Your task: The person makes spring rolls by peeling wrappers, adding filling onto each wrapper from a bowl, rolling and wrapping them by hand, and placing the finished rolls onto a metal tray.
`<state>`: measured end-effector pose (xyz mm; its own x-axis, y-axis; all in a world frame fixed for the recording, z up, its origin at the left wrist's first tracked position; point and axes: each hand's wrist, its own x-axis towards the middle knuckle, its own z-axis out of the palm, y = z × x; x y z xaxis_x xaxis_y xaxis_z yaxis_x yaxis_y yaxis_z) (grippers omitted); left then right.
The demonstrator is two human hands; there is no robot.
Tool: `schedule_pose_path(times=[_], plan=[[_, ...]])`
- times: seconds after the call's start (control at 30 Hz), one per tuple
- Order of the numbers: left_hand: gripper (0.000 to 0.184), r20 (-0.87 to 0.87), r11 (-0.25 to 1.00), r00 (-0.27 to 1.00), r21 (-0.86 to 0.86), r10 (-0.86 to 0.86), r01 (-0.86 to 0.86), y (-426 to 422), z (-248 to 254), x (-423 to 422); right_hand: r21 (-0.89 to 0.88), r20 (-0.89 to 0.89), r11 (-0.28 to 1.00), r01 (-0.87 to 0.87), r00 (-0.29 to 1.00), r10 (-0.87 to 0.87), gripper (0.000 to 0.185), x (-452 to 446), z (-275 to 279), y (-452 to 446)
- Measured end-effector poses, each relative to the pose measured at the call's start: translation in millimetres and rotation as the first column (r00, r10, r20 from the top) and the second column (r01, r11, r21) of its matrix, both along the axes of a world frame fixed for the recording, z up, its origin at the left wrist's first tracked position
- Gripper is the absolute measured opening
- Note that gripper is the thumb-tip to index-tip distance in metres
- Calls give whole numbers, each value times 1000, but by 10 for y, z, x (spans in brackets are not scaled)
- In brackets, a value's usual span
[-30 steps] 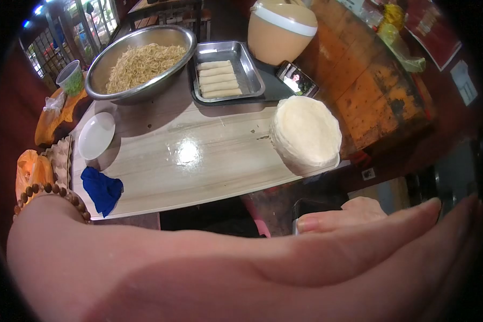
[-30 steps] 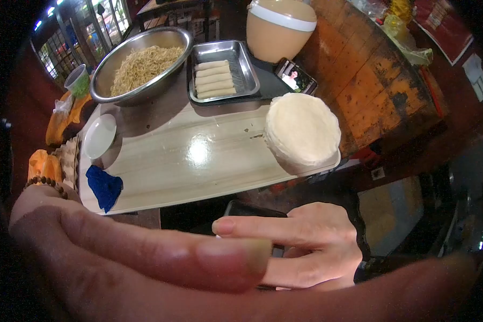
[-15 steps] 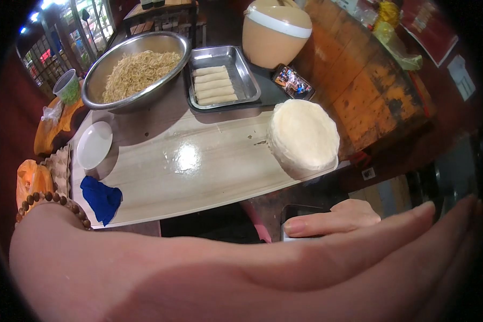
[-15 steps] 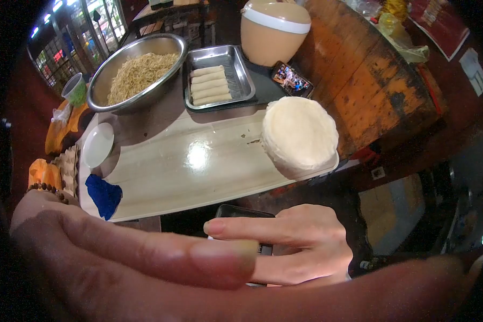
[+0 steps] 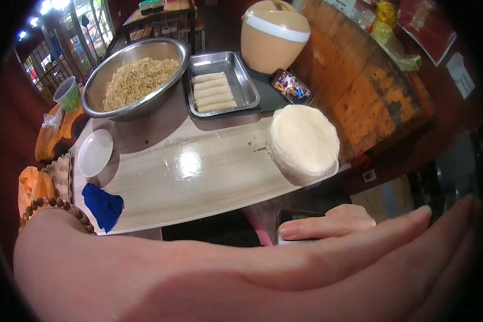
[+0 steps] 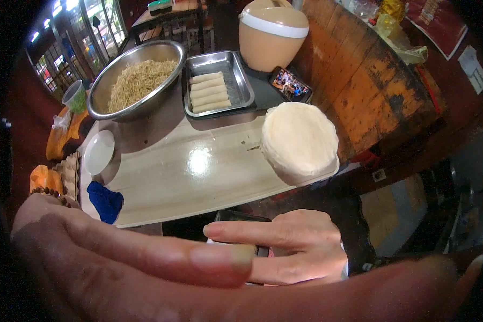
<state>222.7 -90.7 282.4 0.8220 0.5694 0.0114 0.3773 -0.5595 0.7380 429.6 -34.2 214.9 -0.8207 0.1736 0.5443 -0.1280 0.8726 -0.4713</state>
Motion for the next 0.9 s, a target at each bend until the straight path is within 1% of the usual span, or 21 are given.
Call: schedule_pose_path(times=[0.1,0.17,0.23,0.3,0.33,0.37,0.4,0.43,0.47,0.5,0.53,0.57,0.6,0.63,0.67,0.7,0.77,0.8,0.83,0.87,0.9], plan=[[52,23,1000,1000,-7,14,-14,-33,13,-65,87,-180,992,92,981,-75,26,1,-70,16],[52,39,999,999,-42,9,-7,-58,15,-97,155,-347,966,205,927,-141,26,24,-136,19],[52,1,991,1000,-131,3,-3,-89,19,-98,206,-512,903,377,828,-229,26,42,-238,49],[52,-183,932,983,-359,-9,-59,-107,8,-86,215,-638,784,583,691,-339,25,98,-349,95],[52,-175,928,984,-370,-28,-39,-83,-141,-170,191,-678,703,686,610,-410,25,143,-420,129],[52,173,990,984,-143,33,-8,-39,-396,-368,132,-704,596,792,498,-506,25,225,-504,205],[52,506,995,862,82,10,-60,76,-425,-420,62,-708,499,865,390,-589,25,328,-618,278],[64,260,982,956,161,-139,99,234,-308,-629,-25,-683,405,914,281,-675,25,424,-757,354],[68,214,986,964,89,-158,142,301,-349,-779,-229,-624,381,896,165,-764,23,537,-872,420],[67,211,993,971,-17,-111,118,285,-571,-933,-423,-543,332,843,58,-838,21,707,-1026,525],[61,51,990,994,-102,-93,98,291,-617,-1071,-428,-451,189,884,-28,-892,21,1005,-1273,665],[61,-24,988,999,-151,-31,27,272,-719,-1169,-420,-356,43,906,-121,-927,23,1268,-1528,783],[61,-101,980,994,-192,31,-50,240,-857,-1247,-513,-233,-27,858,-170,-957,26,1366,-1668,832],[59,-103,957,986,-248,131,-153,206,-968,-1307,-594,-106,-103,798,-205,-973,31,1460,-1796,875],[58,-112,918,966,-302,233,-256,163,-1081,-1361,-530,-42,-158,833,-212,-976,32,1607,-1993,941],[58,-113,922,969,-300,218,-243,111,-1203,-1422,-461,25,-206,863,-220,-975,32,1738,-2210,1015],[57,38,816,888,-415,458,-402,6,-1446,-1531,-542,24,-110,833,-115,-993,29,1866,-2594,1189],[57,35,817,891,-416,453,-399,-48,-1555,-1567,-532,51,-102,841,-88,-995,29,1786,-2568,1198],[57,140,780,836,-467,530,-416,-103,-1656,-1597,-473,102,-127,872,-89,-991,32,1755,-2568,1230],[58,236,741,761,-518,604,-428,-133,-1729,-1625,-463,111,-121,878,-79,-991,32,1716,-2557,1256],[58,233,737,757,-518,610,-434,-157,-1787,-1666,-454,118,-111,884,-63,-991,33,1673,-2548,1288]])
